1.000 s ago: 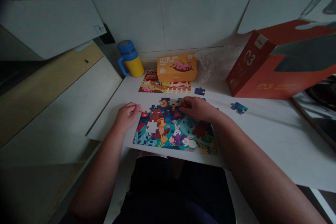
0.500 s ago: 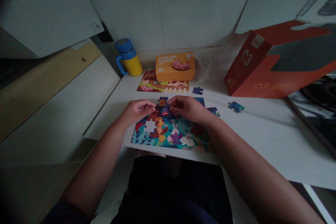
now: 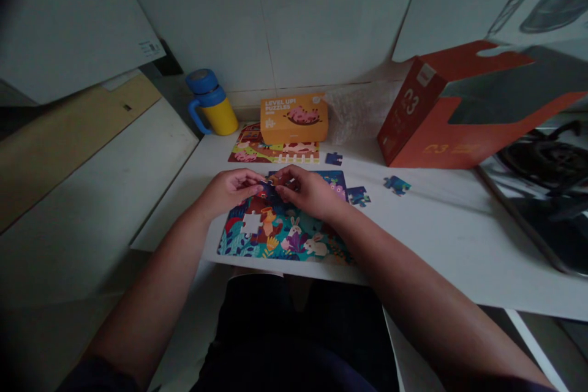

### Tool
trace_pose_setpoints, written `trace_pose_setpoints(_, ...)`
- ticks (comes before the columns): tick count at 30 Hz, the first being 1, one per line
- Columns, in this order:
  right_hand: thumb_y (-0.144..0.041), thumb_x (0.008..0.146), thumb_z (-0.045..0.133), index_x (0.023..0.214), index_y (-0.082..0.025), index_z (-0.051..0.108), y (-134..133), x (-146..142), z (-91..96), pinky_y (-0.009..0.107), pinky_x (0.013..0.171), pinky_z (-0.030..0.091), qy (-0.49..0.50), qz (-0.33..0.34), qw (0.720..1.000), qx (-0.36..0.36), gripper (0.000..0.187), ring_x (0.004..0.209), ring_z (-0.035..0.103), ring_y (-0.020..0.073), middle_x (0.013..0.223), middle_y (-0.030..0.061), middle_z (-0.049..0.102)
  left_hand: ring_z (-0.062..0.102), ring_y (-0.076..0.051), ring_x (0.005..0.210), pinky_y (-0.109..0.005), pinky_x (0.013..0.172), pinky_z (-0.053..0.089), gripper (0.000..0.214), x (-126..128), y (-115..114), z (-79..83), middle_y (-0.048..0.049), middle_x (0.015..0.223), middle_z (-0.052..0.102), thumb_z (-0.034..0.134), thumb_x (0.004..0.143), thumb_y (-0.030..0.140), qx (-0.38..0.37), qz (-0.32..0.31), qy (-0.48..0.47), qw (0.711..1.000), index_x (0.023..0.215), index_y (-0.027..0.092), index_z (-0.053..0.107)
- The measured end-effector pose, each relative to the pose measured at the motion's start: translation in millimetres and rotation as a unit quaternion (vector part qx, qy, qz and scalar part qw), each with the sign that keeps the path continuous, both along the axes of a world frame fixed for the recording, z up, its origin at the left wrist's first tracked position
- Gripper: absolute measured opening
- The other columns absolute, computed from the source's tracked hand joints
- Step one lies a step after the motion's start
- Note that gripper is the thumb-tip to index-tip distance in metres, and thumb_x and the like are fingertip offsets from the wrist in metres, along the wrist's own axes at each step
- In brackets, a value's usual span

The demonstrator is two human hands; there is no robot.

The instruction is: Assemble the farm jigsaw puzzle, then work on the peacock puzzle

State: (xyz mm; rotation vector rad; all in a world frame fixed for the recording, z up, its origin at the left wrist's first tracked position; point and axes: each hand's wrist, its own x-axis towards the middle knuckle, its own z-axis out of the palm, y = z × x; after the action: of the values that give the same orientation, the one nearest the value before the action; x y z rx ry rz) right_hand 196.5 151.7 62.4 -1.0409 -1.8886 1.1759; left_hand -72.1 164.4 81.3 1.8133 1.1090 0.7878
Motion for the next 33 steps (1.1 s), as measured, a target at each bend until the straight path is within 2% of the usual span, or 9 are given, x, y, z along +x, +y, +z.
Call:
trace_pose_setpoints(4,-0.039,0.1,0.064,0.123,-0.024,0.065,6.9,8.8,-4.4,0.032,0.072,0.056,-0.074,-0.027,0.996,0.033,0.028,0.077,0.072,0.0185,0.098,0.0051,0.08,0.073,-0.019,0.08,-0.033,0.074,0.056,0.038,-37.7,12.2,-5.5,-0.006,0.093,0.079,0.082,0.086,0.046,0.048,0.082,-0.004,0.996,0.112,0.019,0.075)
trace_pose_setpoints(6,-0.038,0.1,0.063,0.118,-0.023,0.067,9.9,12.8,-6.0,0.032,0.07,0.055,-0.087,-0.024,0.995,0.033,0.024,0.075,0.071,0.0182,0.093,0.0042,0.079,0.07,-0.017,0.073,-0.031,0.069,0.053,0.042,-53.4,14.0,-14.2,-0.0049,0.089,0.079,0.082,0.087,0.047,0.046,0.114,-0.008,0.992,0.116,0.018,0.073)
trace_pose_setpoints(9,-0.037,0.1,0.062,0.116,-0.024,0.068,11.6,15.5,-8.1,0.032,0.068,0.053,-0.101,-0.019,0.994,0.039,0.022,0.072,0.07,0.0182,0.092,0.0039,0.079,0.068,-0.017,0.07,-0.03,0.068,0.052,0.041,-64.5,10.3,-28.6,-0.0054,0.088,0.08,0.082,0.085,0.048,0.029,0.134,0.01,0.991,0.112,0.018,0.074)
trace_pose_setpoints(14,-0.037,0.098,0.063,0.114,-0.024,0.07,9.3,14.8,-5.2,0.033,0.07,0.054,-0.106,-0.011,0.994,0.036,0.022,0.075,0.072,0.0195,0.094,0.0042,0.08,0.071,-0.018,0.074,-0.031,0.073,0.054,0.037,-64.8,4.3,-40.0,-0.0055,0.088,0.081,0.08,0.085,0.047,0.027,0.129,0.029,0.991,0.109,0.019,0.076)
trace_pose_setpoints(19,-0.035,0.097,0.062,0.112,-0.024,0.07,8.0,14.2,-0.7,0.033,0.069,0.055,-0.111,-0.017,0.993,0.024,0.02,0.073,0.072,0.0195,0.093,0.0039,0.081,0.072,-0.019,0.077,-0.032,0.074,0.055,0.036,-67.2,6.7,-40.5,-0.0063,0.091,0.08,0.078,0.086,0.046,0.038,0.131,0.046,0.99,0.11,0.02,0.078)
trace_pose_setpoints(33,-0.035,0.099,0.061,0.111,-0.024,0.07,9.3,14.2,-4.2,0.033,0.07,0.055,-0.111,-0.01,0.993,0.031,0.019,0.074,0.072,0.0193,0.093,0.0039,0.081,0.069,-0.019,0.079,-0.031,0.075,0.052,0.032,-65.4,6.6,-40.7,-0.0044,0.093,0.079,0.072,0.091,0.041,0.058,0.117,0.095,0.987,0.116,0.022,0.08)
